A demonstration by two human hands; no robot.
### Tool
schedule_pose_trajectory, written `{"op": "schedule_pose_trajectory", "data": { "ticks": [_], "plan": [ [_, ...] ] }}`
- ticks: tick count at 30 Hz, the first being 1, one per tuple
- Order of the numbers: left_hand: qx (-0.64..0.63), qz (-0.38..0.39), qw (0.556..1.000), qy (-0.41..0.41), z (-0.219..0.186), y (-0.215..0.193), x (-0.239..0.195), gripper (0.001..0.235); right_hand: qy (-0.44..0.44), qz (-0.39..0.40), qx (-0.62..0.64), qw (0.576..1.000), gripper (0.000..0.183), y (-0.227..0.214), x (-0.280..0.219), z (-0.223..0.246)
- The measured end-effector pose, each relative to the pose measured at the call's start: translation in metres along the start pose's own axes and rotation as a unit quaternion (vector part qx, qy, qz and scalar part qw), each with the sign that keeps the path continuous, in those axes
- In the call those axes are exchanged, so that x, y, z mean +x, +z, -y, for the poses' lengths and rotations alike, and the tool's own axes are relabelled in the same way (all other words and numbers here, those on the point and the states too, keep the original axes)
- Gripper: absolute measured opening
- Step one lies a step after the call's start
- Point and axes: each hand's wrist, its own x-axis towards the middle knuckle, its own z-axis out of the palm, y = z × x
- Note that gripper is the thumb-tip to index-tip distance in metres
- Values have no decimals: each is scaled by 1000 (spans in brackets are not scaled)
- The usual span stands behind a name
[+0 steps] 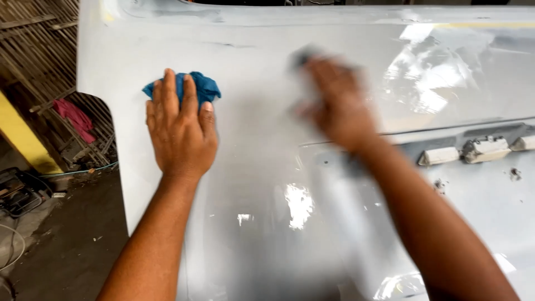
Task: Sanding and cleaning a white car panel using a sanding block and water.
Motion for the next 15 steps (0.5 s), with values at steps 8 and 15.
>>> {"op": "schedule_pose_trajectory", "data": {
  "ticks": [8, 15],
  "plan": [
    [-11, -8, 1000, -12, -2, 0, -3, 56, 146, -42, -52, 987, 67, 42, 65, -14],
    [-22, -21, 998, -47, -7, -1, -3, 58, -74, 34, 30, 996, 63, 27, 65, 47]
  ]
}}
